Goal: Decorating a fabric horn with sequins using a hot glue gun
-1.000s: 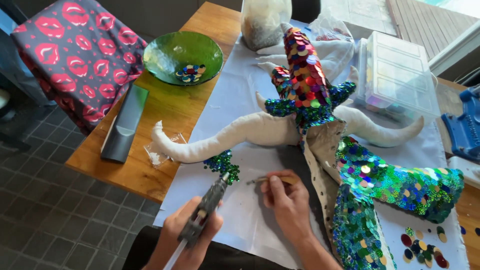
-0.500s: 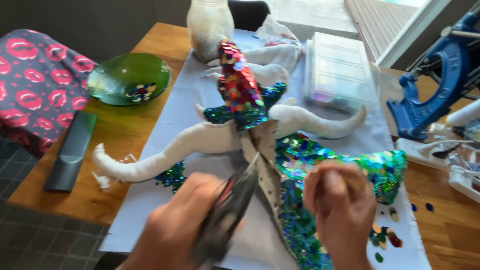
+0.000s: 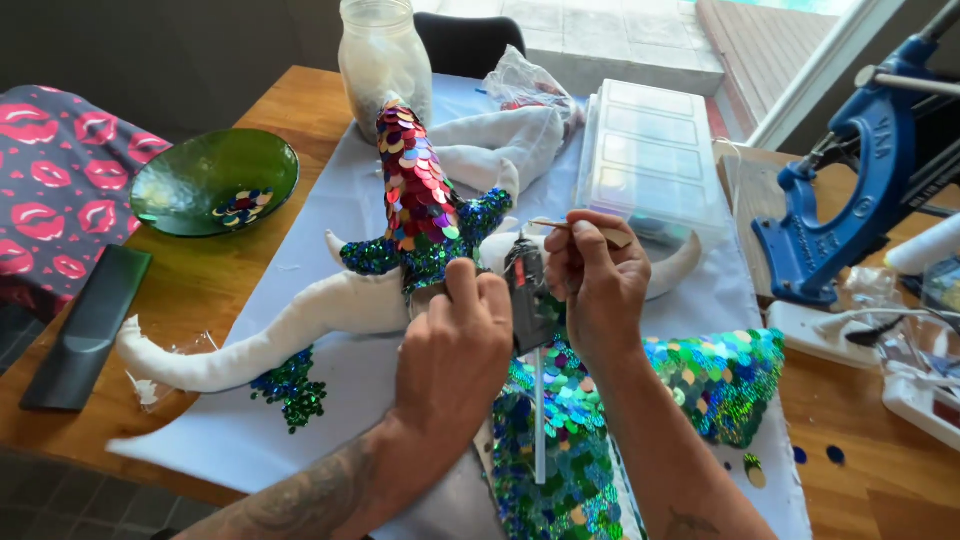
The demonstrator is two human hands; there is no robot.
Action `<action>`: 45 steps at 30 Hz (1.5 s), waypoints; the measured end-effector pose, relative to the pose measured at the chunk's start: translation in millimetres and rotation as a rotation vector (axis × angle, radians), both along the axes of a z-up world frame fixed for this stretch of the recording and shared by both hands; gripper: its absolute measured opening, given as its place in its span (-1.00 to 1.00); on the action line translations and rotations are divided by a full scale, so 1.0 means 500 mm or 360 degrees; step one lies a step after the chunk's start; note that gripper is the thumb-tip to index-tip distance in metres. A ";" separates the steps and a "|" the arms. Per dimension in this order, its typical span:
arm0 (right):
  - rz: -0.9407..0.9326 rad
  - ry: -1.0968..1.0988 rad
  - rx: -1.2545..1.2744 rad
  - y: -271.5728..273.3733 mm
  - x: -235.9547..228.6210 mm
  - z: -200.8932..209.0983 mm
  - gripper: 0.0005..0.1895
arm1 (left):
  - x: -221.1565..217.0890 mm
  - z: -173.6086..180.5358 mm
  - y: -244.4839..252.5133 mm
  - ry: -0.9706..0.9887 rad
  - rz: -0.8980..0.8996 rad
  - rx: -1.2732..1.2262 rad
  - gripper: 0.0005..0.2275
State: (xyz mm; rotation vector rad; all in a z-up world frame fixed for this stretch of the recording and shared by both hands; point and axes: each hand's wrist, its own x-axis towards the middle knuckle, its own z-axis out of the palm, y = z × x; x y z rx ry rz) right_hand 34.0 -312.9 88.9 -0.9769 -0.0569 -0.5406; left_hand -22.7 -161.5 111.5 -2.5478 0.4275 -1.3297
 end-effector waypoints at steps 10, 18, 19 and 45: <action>0.0057 0.0022 0.0022 -0.014 0.060 -0.025 -0.91 | 0.030 0.003 -0.042 0.0129 0.0355 0.0228 -0.81; 0.0062 0.0043 0.0012 -0.014 0.072 -0.025 -0.91 | 0.036 0.007 -0.049 0.0247 0.0444 0.0322 -0.82; 0.0056 0.0045 0.0015 -0.015 0.074 -0.026 -0.91 | 0.037 0.009 -0.051 0.0242 0.0461 0.0298 -0.81; 0.0155 0.0091 0.0013 -0.014 0.075 -0.046 -0.89 | 0.056 -0.003 -0.068 0.0250 0.0530 0.0245 -0.82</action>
